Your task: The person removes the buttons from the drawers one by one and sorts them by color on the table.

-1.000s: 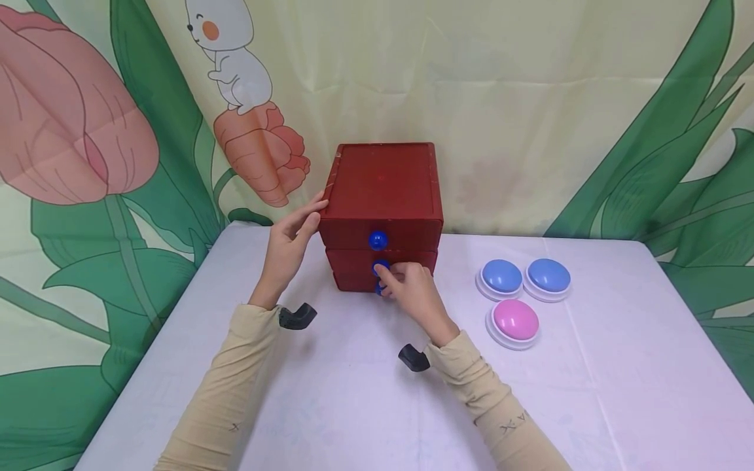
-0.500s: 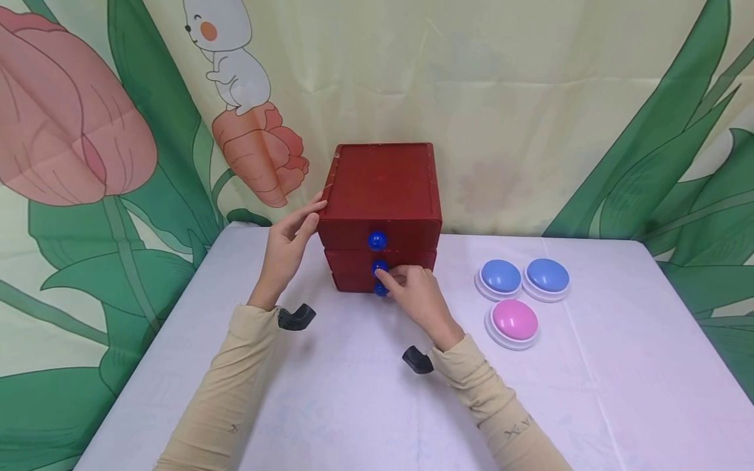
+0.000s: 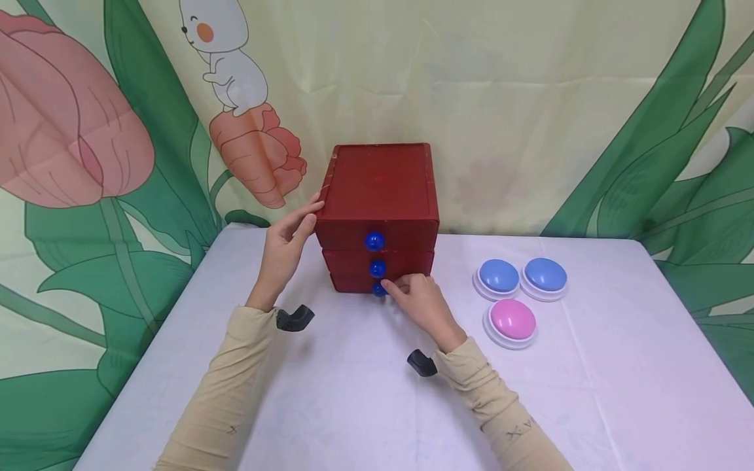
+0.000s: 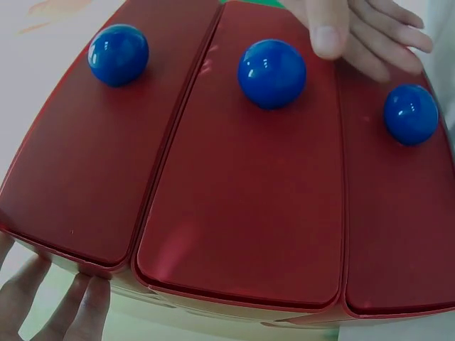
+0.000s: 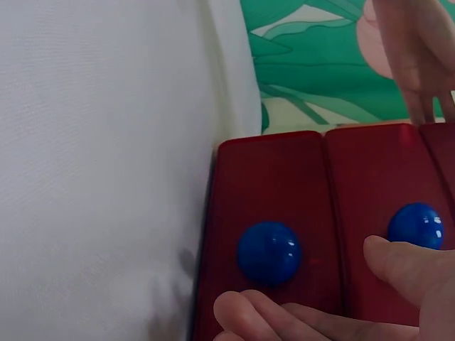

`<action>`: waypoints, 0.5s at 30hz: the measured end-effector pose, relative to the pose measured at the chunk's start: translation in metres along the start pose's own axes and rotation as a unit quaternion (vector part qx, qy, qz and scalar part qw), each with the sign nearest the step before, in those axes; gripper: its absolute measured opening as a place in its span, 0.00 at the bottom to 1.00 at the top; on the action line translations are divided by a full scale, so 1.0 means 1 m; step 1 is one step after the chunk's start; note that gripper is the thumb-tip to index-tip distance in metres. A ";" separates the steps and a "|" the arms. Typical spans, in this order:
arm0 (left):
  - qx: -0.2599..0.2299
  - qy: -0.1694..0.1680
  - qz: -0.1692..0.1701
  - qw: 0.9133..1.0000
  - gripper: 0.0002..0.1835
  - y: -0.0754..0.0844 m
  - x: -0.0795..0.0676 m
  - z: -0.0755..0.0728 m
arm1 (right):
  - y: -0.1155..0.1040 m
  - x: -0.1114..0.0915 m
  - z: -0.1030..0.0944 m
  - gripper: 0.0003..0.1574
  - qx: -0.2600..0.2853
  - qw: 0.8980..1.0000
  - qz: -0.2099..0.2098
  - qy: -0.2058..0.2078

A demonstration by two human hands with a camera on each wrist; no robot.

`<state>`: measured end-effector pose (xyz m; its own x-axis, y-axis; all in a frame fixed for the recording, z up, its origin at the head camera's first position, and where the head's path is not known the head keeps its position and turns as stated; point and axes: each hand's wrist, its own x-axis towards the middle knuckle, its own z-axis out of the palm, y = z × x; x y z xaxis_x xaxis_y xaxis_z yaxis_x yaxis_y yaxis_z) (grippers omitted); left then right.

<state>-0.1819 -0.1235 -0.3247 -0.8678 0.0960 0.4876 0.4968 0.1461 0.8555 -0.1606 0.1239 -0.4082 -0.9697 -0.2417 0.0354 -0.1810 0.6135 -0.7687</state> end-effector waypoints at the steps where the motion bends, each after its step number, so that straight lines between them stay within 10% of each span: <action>1: 0.000 0.000 0.000 1.000 0.18 0.000 0.000 0.000 | 0.001 0.001 0.001 0.22 0.003 1.000 0.001 -0.002; 15: 0.000 -0.003 -0.007 1.000 0.18 0.000 0.000 0.000 | 0.006 0.011 0.015 0.22 0.017 1.000 0.017 -0.018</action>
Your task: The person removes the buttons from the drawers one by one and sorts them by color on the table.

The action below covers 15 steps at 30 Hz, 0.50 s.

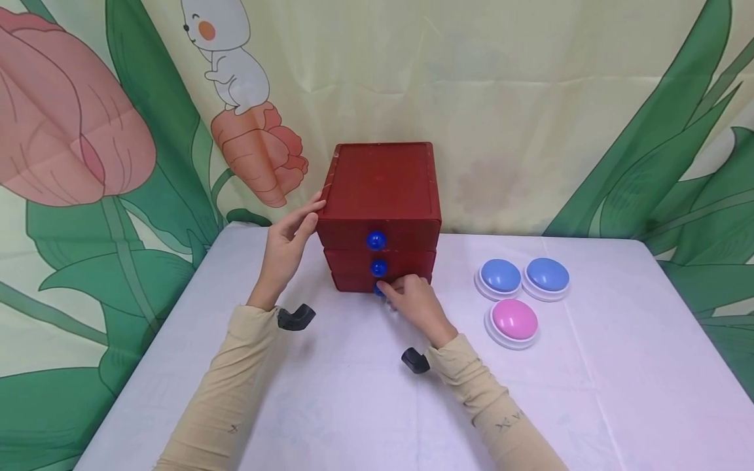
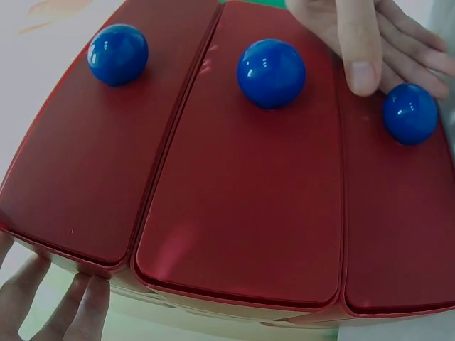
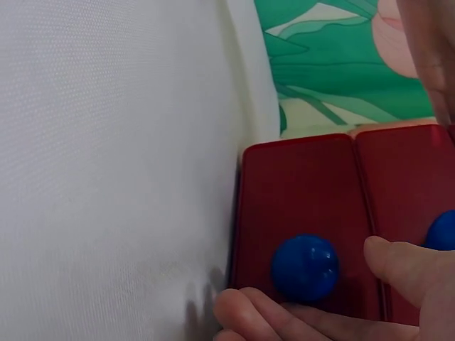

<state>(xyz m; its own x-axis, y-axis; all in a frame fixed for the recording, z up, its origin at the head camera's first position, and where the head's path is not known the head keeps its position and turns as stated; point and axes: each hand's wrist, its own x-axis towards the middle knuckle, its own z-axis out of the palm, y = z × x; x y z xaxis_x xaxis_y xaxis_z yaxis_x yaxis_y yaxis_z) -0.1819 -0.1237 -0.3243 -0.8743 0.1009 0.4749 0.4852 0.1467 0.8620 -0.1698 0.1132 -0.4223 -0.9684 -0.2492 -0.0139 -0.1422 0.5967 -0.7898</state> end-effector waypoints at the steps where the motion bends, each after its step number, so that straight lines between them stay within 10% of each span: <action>1: 0.001 0.000 0.000 1.000 0.18 0.000 0.000 0.000 | 0.000 0.001 0.001 0.23 0.000 1.000 0.000 0.000; 15: 0.000 0.003 -0.001 1.000 0.18 0.001 0.000 0.001 | 0.003 0.005 0.009 0.21 -0.022 0.999 -0.002 0.027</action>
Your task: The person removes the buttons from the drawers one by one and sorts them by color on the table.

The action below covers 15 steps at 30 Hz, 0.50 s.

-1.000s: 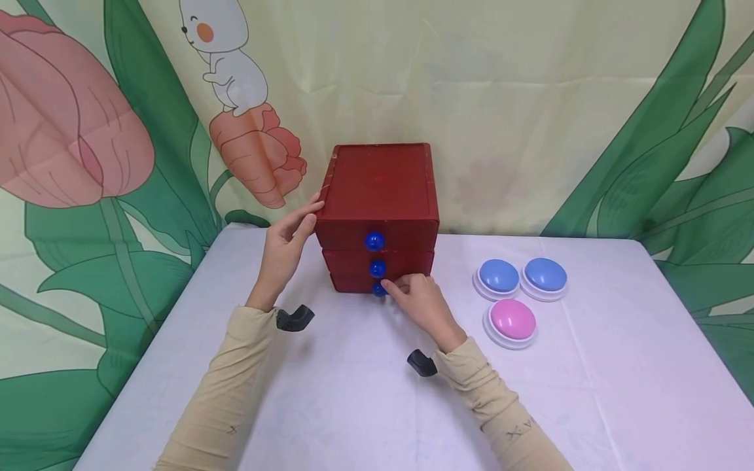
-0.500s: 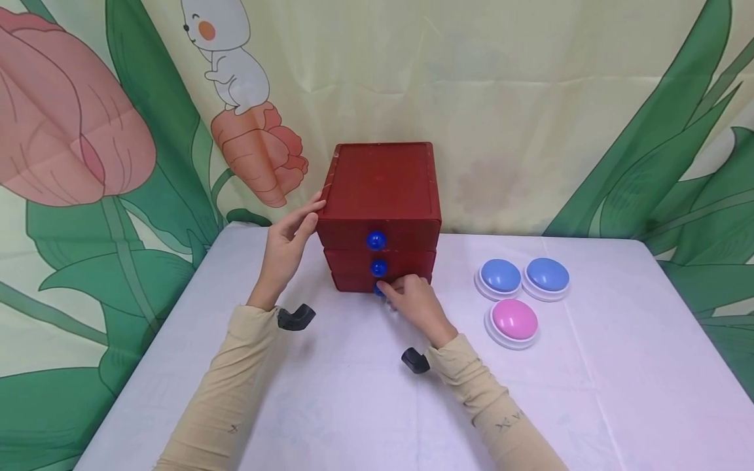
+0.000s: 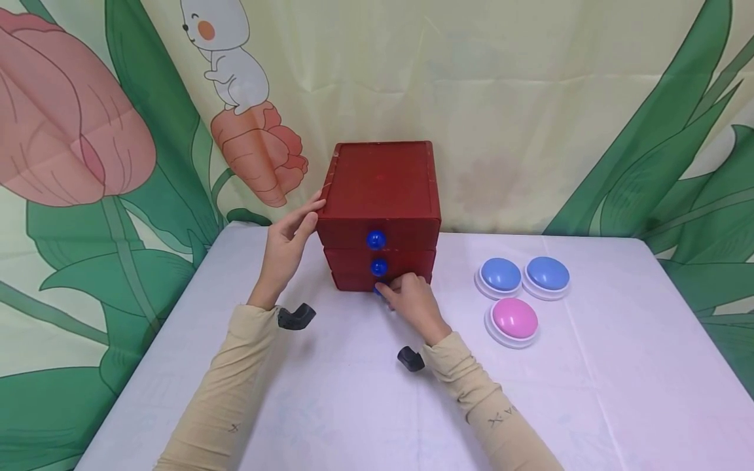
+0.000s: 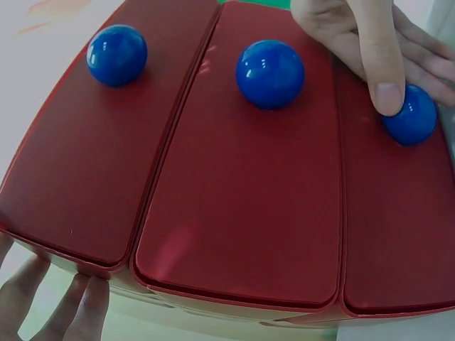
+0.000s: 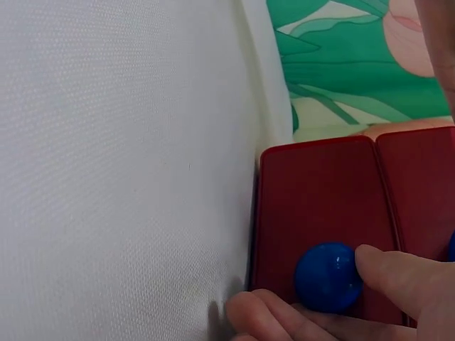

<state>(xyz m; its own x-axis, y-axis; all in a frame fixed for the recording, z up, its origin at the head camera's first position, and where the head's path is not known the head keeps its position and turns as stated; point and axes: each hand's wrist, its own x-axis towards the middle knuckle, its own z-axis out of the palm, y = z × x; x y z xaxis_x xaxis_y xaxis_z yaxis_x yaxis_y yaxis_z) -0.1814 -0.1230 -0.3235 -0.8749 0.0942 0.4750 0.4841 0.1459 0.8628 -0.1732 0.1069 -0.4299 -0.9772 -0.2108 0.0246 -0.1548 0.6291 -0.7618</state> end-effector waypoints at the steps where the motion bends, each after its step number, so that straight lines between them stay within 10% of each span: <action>1: 0.000 0.000 0.000 1.000 0.18 0.000 0.000 0.000 | 0.000 0.000 0.000 0.21 0.000 1.000 0.000 0.001; 15: 0.000 0.001 0.001 1.000 0.18 -0.003 0.000 0.000 | 0.001 -0.005 0.001 0.20 0.021 1.000 0.017 -0.006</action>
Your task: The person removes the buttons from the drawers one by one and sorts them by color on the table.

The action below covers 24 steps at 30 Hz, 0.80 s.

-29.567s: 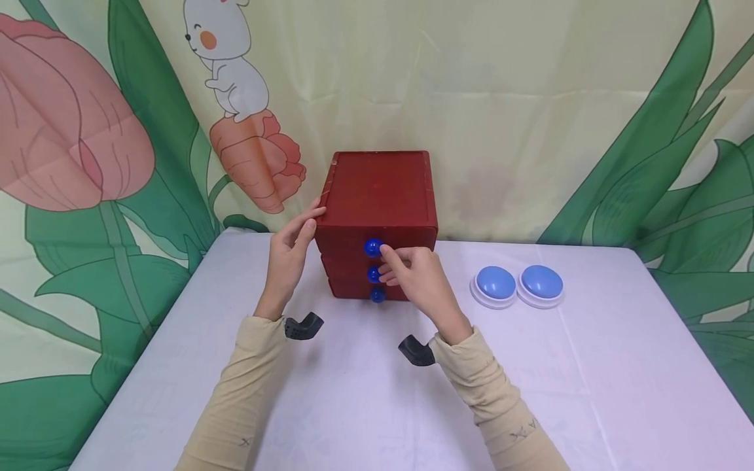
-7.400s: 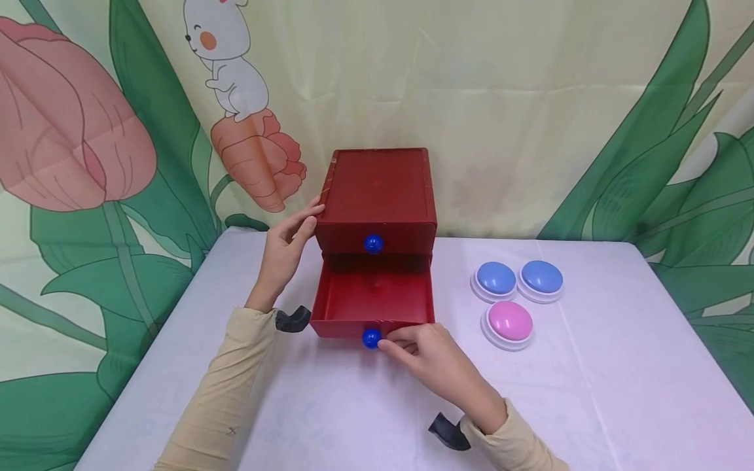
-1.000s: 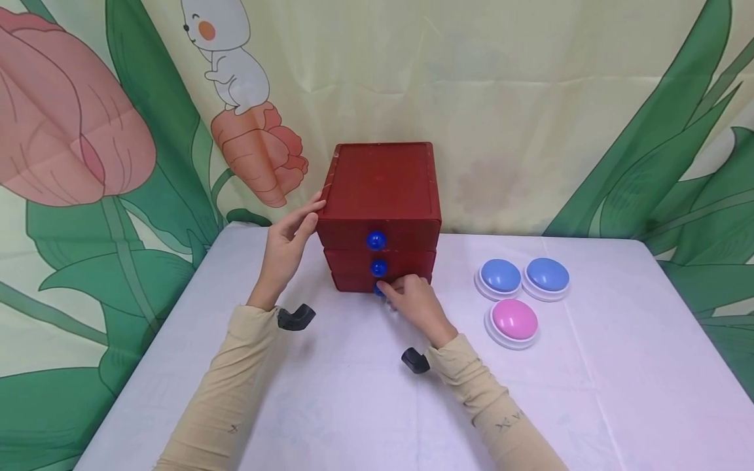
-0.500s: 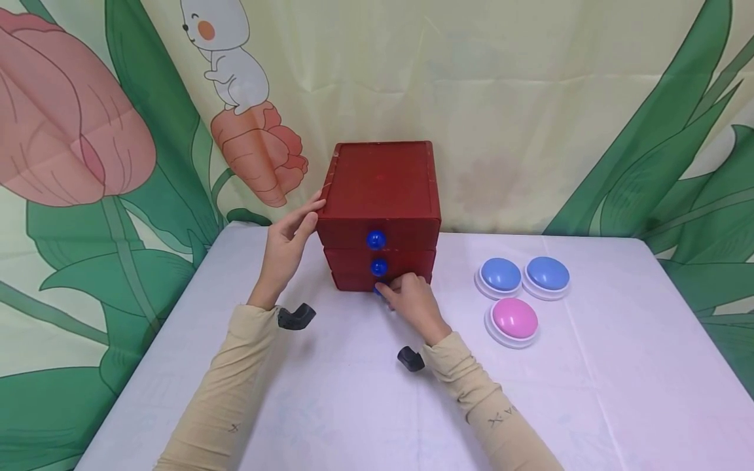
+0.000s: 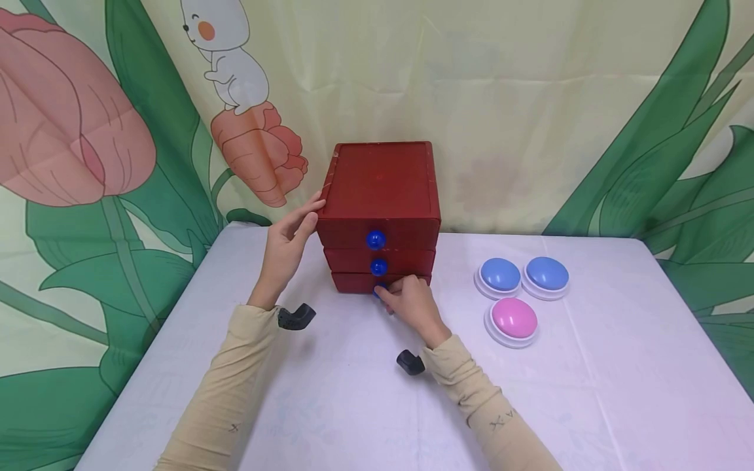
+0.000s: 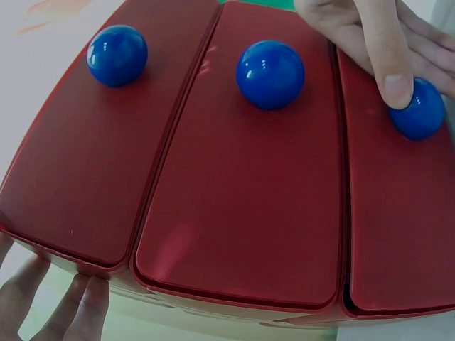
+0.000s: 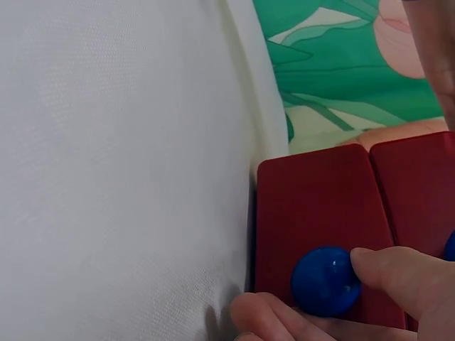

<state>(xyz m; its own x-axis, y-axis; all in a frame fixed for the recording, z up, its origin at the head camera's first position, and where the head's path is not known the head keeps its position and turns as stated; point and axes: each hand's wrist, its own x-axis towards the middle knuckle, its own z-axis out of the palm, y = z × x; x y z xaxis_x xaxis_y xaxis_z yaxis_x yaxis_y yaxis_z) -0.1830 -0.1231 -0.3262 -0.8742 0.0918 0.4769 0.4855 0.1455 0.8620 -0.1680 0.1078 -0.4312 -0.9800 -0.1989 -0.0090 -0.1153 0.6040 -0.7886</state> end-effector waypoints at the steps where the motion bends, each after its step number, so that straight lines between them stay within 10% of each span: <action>1: 0.000 0.000 0.000 1.000 0.18 0.000 0.000 0.000 | 0.000 -0.001 0.000 0.20 -0.002 1.000 0.000 -0.001; 24: -0.002 -0.001 -0.005 1.000 0.18 0.001 0.000 0.000 | 0.001 -0.024 0.006 0.18 -0.016 1.000 -0.019 0.007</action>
<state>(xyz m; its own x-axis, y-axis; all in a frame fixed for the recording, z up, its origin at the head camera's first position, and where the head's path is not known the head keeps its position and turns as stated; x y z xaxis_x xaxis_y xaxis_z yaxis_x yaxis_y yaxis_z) -0.1830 -0.1232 -0.3255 -0.8788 0.0926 0.4682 0.4770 0.1422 0.8673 -0.1432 0.1084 -0.4358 -0.9770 -0.2111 0.0288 -0.1567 0.6202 -0.7686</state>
